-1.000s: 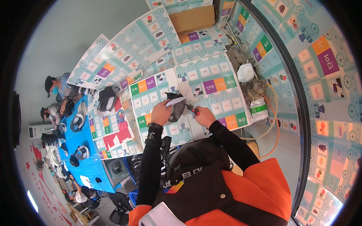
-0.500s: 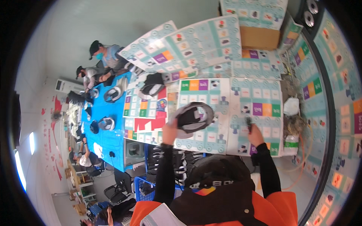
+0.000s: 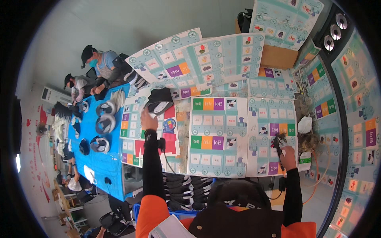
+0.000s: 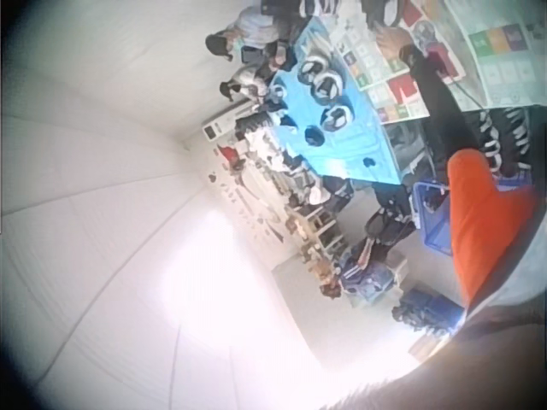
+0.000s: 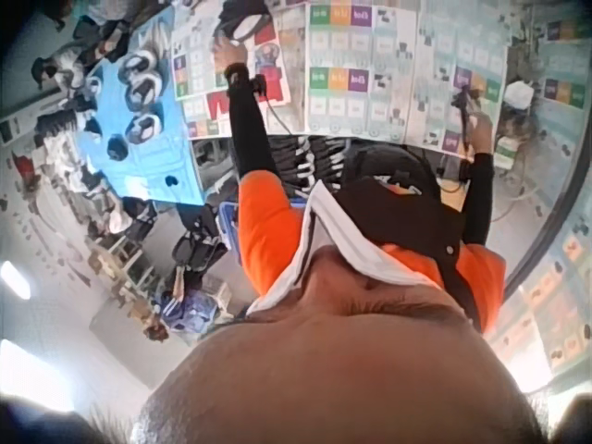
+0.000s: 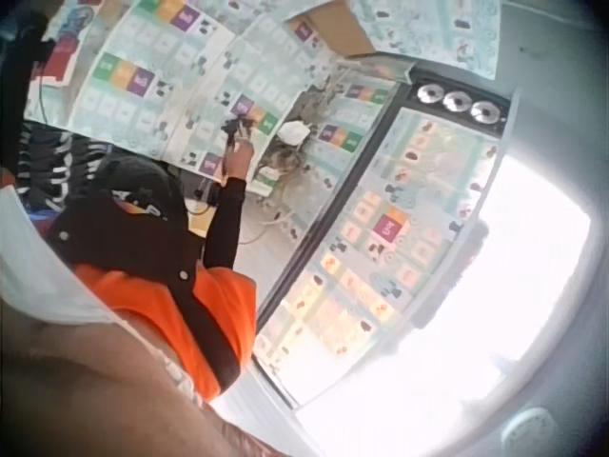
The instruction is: The person uses a handheld tool to apply heat to the interior edges of shoe components, handling several pieces one at a time before placing them into a blue bin.
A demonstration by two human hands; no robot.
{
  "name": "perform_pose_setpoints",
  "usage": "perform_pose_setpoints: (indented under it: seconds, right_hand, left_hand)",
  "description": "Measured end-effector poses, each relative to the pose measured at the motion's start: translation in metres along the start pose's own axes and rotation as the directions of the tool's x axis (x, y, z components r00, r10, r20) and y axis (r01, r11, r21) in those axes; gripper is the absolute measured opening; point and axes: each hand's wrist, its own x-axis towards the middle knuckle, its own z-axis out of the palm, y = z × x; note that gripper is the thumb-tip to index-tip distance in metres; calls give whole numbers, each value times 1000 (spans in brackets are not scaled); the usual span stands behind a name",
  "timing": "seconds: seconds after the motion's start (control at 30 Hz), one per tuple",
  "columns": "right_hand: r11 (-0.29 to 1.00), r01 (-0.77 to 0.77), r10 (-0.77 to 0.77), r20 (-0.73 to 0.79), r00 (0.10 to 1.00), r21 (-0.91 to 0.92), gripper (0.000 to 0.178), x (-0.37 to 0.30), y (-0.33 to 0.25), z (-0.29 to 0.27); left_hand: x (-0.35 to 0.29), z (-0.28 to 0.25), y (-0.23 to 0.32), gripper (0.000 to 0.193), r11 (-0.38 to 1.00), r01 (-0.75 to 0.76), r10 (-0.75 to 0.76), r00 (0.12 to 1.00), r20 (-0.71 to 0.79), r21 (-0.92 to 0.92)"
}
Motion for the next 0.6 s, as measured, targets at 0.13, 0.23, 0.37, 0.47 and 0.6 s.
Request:
perform_pose_setpoints:
  seconds: [0.13, 0.23, 0.37, 0.47, 0.6]
  right_hand:
    - [983, -180, 177, 79, 981, 32, 24, -17, -60, -32]
    - [929, -297, 276, 120, 954, 222, 20, -21, -105, -54]
    - [946, -242, 221, 116, 968, 218, 19, -17, -137, -52]
    - [868, -259, 191, 196, 962, 424, 18, -1, -155, -43]
    - [868, 18, -140, 209, 968, 497, 24, 39, -218, -37]
  left_hand:
    - [64, 60, 1, 61, 888, -216, 221, 975, 35, 407]
    - [83, 92, -3, 29, 802, -273, 364, 929, -71, 531]
    - [87, 73, -11, 5, 741, -411, 501, 865, -30, 531]
    - [72, 11, 11, 4, 762, -514, 569, 822, -28, 394]
    - [-20, -83, 76, 6, 818, -564, 562, 826, 47, 116]
